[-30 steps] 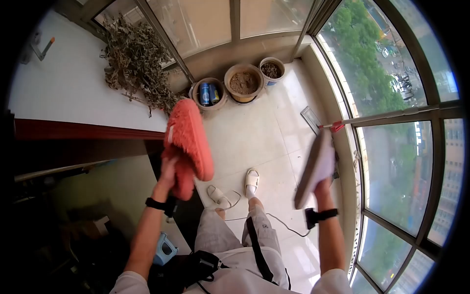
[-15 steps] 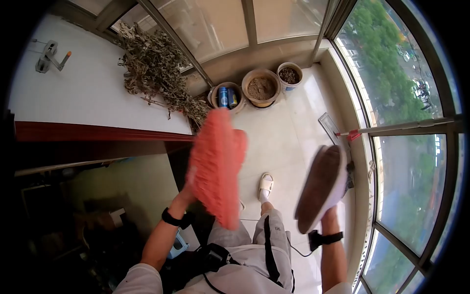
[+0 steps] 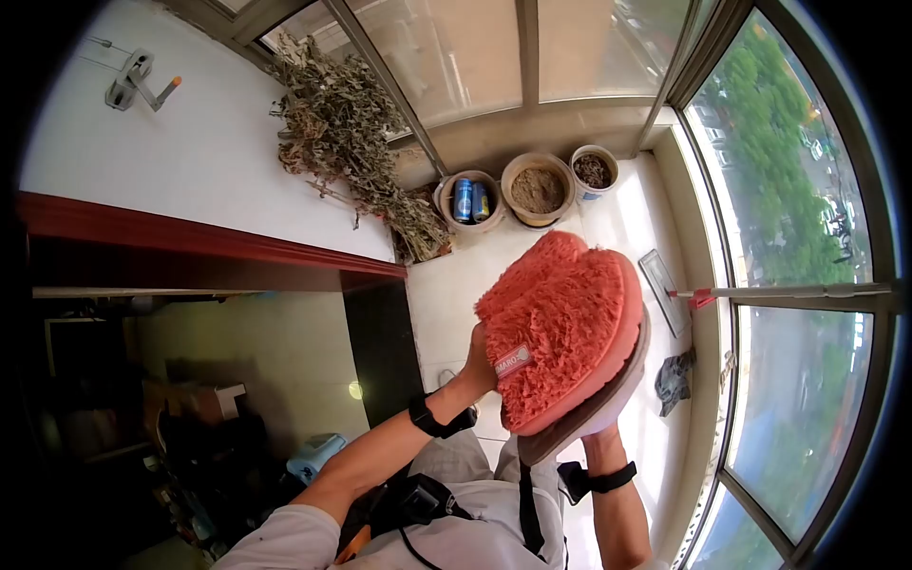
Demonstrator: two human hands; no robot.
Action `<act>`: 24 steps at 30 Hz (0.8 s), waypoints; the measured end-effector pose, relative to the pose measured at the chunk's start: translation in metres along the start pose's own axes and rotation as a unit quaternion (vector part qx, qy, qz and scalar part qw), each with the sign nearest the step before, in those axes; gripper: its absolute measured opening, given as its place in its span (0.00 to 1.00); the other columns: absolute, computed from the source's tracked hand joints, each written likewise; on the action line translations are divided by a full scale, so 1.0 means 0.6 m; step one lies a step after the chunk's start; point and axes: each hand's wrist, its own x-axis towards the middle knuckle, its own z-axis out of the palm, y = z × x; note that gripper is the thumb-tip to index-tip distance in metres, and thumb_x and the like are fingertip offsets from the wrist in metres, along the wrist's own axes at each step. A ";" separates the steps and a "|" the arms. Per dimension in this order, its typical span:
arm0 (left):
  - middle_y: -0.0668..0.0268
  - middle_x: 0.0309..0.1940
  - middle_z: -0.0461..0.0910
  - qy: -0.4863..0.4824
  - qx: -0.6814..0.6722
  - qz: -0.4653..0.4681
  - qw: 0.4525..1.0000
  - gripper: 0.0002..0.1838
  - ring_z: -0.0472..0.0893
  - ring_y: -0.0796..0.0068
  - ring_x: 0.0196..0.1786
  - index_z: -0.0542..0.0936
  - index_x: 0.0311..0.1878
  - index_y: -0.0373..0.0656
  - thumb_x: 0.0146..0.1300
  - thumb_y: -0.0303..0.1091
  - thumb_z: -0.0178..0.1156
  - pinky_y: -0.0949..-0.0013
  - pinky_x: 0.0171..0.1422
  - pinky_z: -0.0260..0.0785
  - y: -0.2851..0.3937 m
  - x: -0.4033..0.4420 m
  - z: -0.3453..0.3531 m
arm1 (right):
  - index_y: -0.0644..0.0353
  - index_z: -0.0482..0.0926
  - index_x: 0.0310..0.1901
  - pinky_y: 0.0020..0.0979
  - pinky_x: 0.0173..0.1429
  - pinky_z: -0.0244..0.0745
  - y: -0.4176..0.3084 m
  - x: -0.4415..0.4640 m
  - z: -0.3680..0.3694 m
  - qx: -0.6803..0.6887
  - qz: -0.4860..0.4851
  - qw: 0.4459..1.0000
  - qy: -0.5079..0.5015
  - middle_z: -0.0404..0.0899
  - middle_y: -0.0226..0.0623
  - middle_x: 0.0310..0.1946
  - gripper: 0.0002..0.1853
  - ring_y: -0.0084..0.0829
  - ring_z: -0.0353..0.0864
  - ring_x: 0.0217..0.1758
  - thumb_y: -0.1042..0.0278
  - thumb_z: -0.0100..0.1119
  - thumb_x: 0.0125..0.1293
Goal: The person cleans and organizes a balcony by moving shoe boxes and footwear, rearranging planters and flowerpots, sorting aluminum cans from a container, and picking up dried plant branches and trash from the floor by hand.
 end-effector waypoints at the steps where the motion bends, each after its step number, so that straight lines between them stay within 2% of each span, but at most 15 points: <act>1: 0.61 0.44 0.79 -0.008 -0.008 0.026 1.000 0.19 0.76 0.75 0.44 0.73 0.49 0.34 0.53 0.26 0.64 0.71 0.50 0.70 0.004 0.006 0.003 | 0.59 0.57 0.65 0.38 0.63 0.65 -0.018 0.007 -0.005 0.007 -0.017 1.000 0.002 0.63 0.39 0.61 0.27 0.36 0.67 0.60 0.55 0.43 0.69; 3: 0.64 0.44 0.79 -0.023 -0.023 0.081 0.996 0.21 0.76 0.77 0.44 0.73 0.50 0.35 0.52 0.27 0.66 0.72 0.50 0.70 0.029 0.026 0.004 | 0.59 0.57 0.65 0.38 0.64 0.64 -0.053 0.022 -0.016 0.018 -0.049 0.999 0.002 0.63 0.39 0.61 0.27 0.36 0.67 0.61 0.55 0.43 0.69; 4: 0.64 0.44 0.78 -0.038 -0.028 0.003 0.999 0.20 0.76 0.78 0.44 0.74 0.49 0.35 0.54 0.29 0.65 0.70 0.50 0.70 0.048 0.031 -0.002 | 0.60 0.57 0.65 0.38 0.64 0.64 -0.071 0.022 -0.024 0.025 -0.065 0.998 0.001 0.63 0.39 0.62 0.27 0.36 0.67 0.61 0.55 0.43 0.70; 5: 0.64 0.44 0.78 -0.033 -0.025 0.006 0.999 0.20 0.76 0.78 0.44 0.74 0.49 0.35 0.54 0.29 0.65 0.70 0.50 0.70 0.047 0.039 -0.012 | 0.60 0.57 0.65 0.38 0.64 0.64 -0.095 0.022 -0.041 0.033 -0.081 0.996 -0.001 0.63 0.39 0.62 0.27 0.36 0.66 0.61 0.55 0.43 0.70; 7: 0.64 0.44 0.79 0.034 -0.142 -0.010 0.989 0.20 0.76 0.77 0.45 0.73 0.51 0.36 0.57 0.33 0.63 0.69 0.49 0.71 0.034 0.051 -0.034 | 0.60 0.57 0.65 0.38 0.64 0.64 -0.140 0.011 -0.076 0.046 -0.110 0.993 -0.003 0.62 0.39 0.62 0.27 0.36 0.66 0.61 0.55 0.43 0.70; 9: 0.62 0.49 0.77 -0.002 -0.074 0.034 0.997 0.18 0.77 0.77 0.46 0.72 0.54 0.35 0.61 0.27 0.57 0.69 0.50 0.72 0.063 0.053 -0.090 | 0.60 0.57 0.65 0.38 0.64 0.63 -0.176 -0.017 -0.109 0.054 -0.133 0.990 -0.009 0.62 0.39 0.62 0.27 0.36 0.66 0.61 0.56 0.43 0.70; 10: 0.62 0.49 0.77 0.032 -0.176 0.041 0.983 0.18 0.79 0.75 0.46 0.71 0.54 0.34 0.61 0.27 0.57 0.68 0.50 0.74 0.062 0.058 -0.106 | 0.60 0.57 0.65 0.38 0.64 0.63 -0.193 -0.035 -0.122 0.056 -0.139 0.989 -0.014 0.62 0.39 0.62 0.27 0.35 0.66 0.62 0.56 0.42 0.70; 11: 0.61 0.49 0.77 0.052 -0.320 -0.047 0.945 0.18 0.79 0.71 0.46 0.70 0.55 0.34 0.62 0.27 0.56 0.66 0.50 0.74 0.067 0.059 -0.120 | 0.60 0.57 0.65 0.38 0.64 0.63 -0.205 -0.053 -0.127 0.057 -0.143 0.988 -0.018 0.62 0.39 0.62 0.27 0.35 0.65 0.62 0.56 0.42 0.70; 13: 0.60 0.49 0.77 0.057 -0.437 -0.092 0.893 0.20 0.79 0.71 0.47 0.68 0.57 0.33 0.61 0.26 0.57 0.67 0.50 0.74 0.055 0.064 -0.130 | 0.60 0.57 0.65 0.37 0.65 0.62 -0.204 -0.084 -0.118 0.053 -0.139 0.989 -0.022 0.62 0.39 0.63 0.27 0.35 0.65 0.62 0.56 0.42 0.70; 14: 0.60 0.49 0.76 0.053 -0.427 -0.108 0.896 0.20 0.78 0.70 0.48 0.68 0.57 0.34 0.62 0.27 0.56 0.67 0.51 0.74 0.041 0.052 -0.100 | 0.60 0.57 0.65 0.37 0.65 0.62 -0.191 -0.090 -0.102 0.048 -0.132 0.990 -0.024 0.61 0.39 0.63 0.26 0.35 0.65 0.62 0.56 0.42 0.70; 16: 0.60 0.51 0.75 0.014 -0.215 -0.091 0.972 0.20 0.77 0.69 0.50 0.68 0.58 0.35 0.63 0.27 0.55 0.66 0.53 0.72 0.012 0.009 0.021 | 0.60 0.57 0.65 0.37 0.65 0.62 -0.138 -0.095 -0.051 0.016 -0.102 0.994 -0.023 0.61 0.39 0.63 0.26 0.35 0.65 0.62 0.56 0.42 0.70; 17: 0.60 0.52 0.74 -0.004 -0.129 -0.059 0.990 0.20 0.76 0.69 0.51 0.67 0.58 0.35 0.63 0.28 0.54 0.66 0.54 0.72 0.002 0.003 0.072 | 0.60 0.57 0.65 0.37 0.65 0.62 -0.122 -0.096 -0.027 0.002 -0.091 0.996 -0.025 0.61 0.39 0.63 0.26 0.35 0.65 0.62 0.56 0.42 0.70; 19: 0.59 0.54 0.73 -0.037 -0.153 -0.012 0.987 0.20 0.75 0.68 0.53 0.67 0.59 0.36 0.64 0.29 0.53 0.65 0.56 0.70 0.035 0.023 0.082 | 0.60 0.57 0.65 0.37 0.65 0.61 -0.158 -0.097 -0.040 0.016 -0.132 0.991 -0.030 0.61 0.39 0.63 0.26 0.35 0.64 0.63 0.57 0.42 0.70; 24: 0.58 0.57 0.70 -0.070 -0.173 0.066 0.980 0.20 0.73 0.66 0.57 0.66 0.61 0.39 0.66 0.31 0.50 0.64 0.60 0.67 0.131 0.090 -0.001 | 0.60 0.57 0.65 0.36 0.66 0.60 -0.258 -0.103 -0.063 0.029 -0.196 0.979 -0.050 0.60 0.39 0.64 0.26 0.35 0.63 0.63 0.57 0.42 0.70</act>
